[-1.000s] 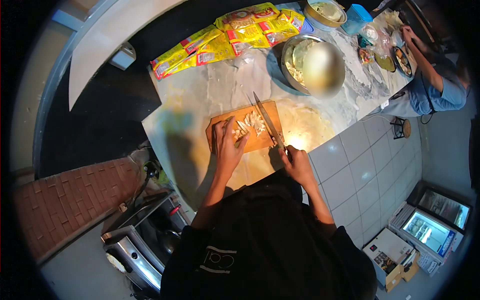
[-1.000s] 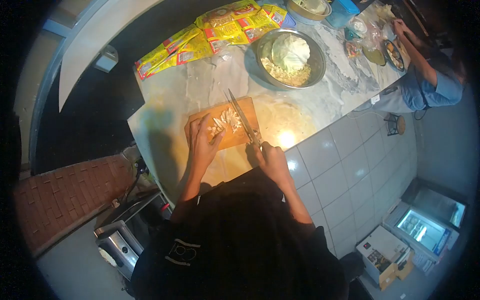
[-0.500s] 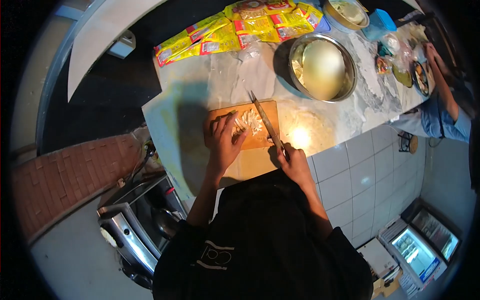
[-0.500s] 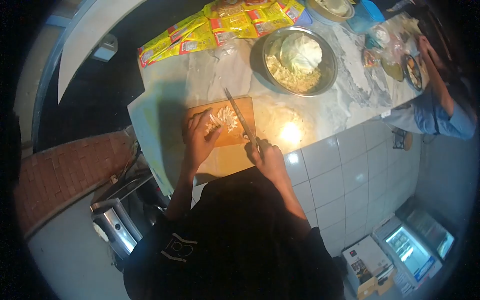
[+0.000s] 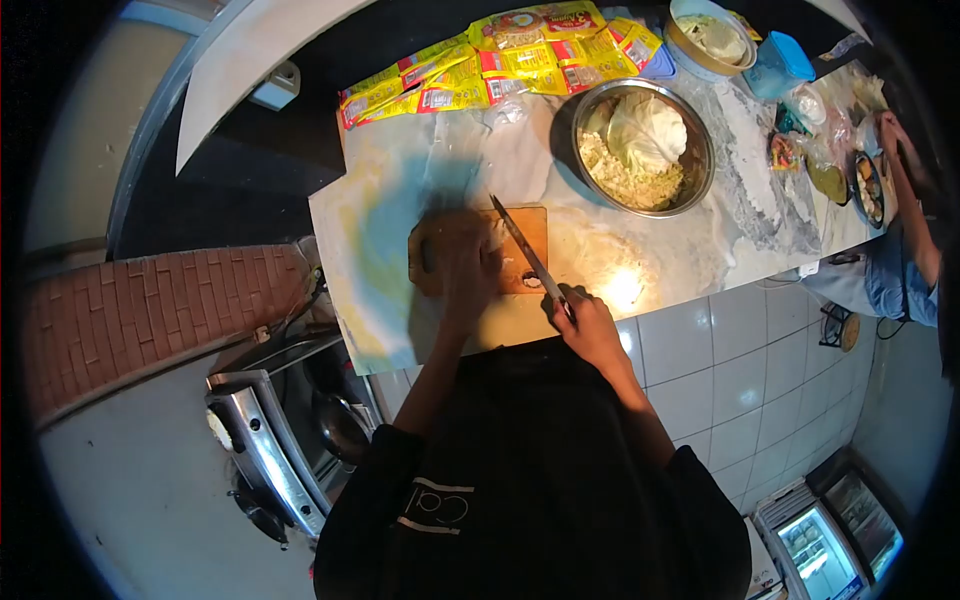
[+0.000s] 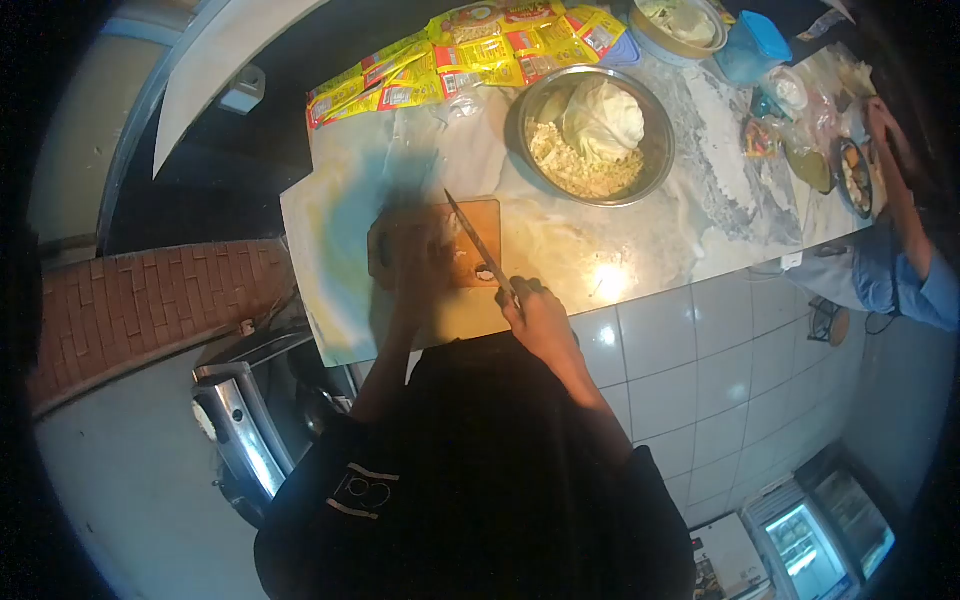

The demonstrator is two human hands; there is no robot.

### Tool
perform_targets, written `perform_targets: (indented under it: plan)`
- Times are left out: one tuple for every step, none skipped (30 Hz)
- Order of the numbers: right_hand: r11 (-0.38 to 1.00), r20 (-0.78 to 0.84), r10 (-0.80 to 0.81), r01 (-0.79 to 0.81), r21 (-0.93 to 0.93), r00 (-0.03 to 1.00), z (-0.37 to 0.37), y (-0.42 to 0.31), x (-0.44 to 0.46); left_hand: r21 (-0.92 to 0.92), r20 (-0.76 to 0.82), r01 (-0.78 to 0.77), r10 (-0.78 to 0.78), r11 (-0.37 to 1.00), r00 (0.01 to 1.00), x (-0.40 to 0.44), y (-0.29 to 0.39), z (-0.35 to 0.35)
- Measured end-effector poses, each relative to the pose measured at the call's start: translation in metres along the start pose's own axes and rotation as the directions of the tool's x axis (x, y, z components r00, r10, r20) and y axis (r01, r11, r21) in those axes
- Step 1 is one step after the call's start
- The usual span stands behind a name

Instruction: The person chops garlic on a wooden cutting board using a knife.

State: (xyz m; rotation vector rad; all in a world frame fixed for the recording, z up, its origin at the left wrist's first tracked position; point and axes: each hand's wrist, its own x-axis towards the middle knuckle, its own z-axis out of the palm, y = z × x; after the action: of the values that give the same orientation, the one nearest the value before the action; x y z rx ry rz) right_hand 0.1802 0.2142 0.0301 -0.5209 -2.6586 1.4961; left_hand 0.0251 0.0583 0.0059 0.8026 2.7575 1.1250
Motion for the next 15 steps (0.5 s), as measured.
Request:
perform_targets:
  plan:
    - [1.000,0.000,-0.013,0.013,-0.013,1.000,-0.006,-0.003,0.000,0.012,0.059,0.041,-0.042,0.999,0.997,0.001,0.001,-0.004]
    - [0.997,0.066,0.080,-0.078,-0.026,0.995,-0.013,-0.008,0.000,0.005,0.042,0.038,-0.038,0.999,0.998,-0.001,0.003,-0.008]
    - [0.985,0.125,0.172,-0.168,-0.042,0.977,-0.016,-0.013,0.001,0.006,0.057,0.025,-0.025,1.000,0.998,0.001,0.014,-0.020]
    - [0.987,0.115,0.157,-0.152,-0.048,0.981,-0.017,-0.013,0.002,0.008,0.072,0.006,-0.006,1.000,0.997,0.004,0.019,-0.029]
    - [0.992,0.092,0.112,-0.107,-0.063,0.989,-0.017,-0.012,0.001,0.005,0.059,-0.007,0.006,1.000,0.998,0.007,0.010,-0.030]
    - [0.995,0.069,0.071,-0.066,-0.078,0.995,-0.016,-0.010,0.002,-0.016,0.056,-0.122,0.122,0.992,0.991,0.009,0.001,-0.032]
    - [0.995,0.059,0.066,-0.061,-0.085,0.996,-0.013,-0.009,0.003,-0.037,0.054,-0.234,0.235,0.972,0.970,0.010,-0.007,-0.032]
    - [0.990,0.051,0.088,-0.081,-0.115,0.995,-0.009,-0.007,0.003,-0.044,0.048,-0.243,0.245,0.969,0.968,0.010,-0.014,-0.032]
    - [0.984,0.041,0.111,-0.104,-0.147,0.993,-0.005,-0.007,0.003,-0.171,0.096,-0.213,0.232,0.962,0.968,0.012,-0.012,-0.038]
    - [0.982,0.028,0.109,-0.104,-0.155,0.994,0.000,-0.008,0.002,-0.294,0.145,-0.177,0.227,0.939,0.963,0.015,-0.010,-0.044]
    - [0.982,-0.011,0.105,-0.106,-0.157,0.994,0.006,-0.010,0.001,-0.302,0.139,-0.191,0.242,0.934,0.960,0.017,-0.008,-0.050]
    - [0.982,-0.050,0.100,-0.107,-0.158,0.994,0.014,-0.012,-0.001,-0.230,0.138,-0.215,0.251,0.949,0.958,0.015,-0.004,-0.057]
    - [0.981,-0.065,0.096,-0.106,-0.162,0.993,0.021,-0.013,-0.003,-0.156,0.139,-0.238,0.259,0.959,0.956,0.014,-0.001,-0.064]
    - [0.983,-0.077,0.113,-0.123,-0.139,0.991,0.029,-0.013,-0.006,-0.186,0.204,-0.225,0.261,0.957,0.943,0.014,-0.002,-0.071]
    - [0.984,-0.091,0.128,-0.138,-0.114,0.988,0.037,-0.013,-0.009,-0.189,0.200,-0.240,0.277,0.952,0.940,0.011,-0.007,-0.074]
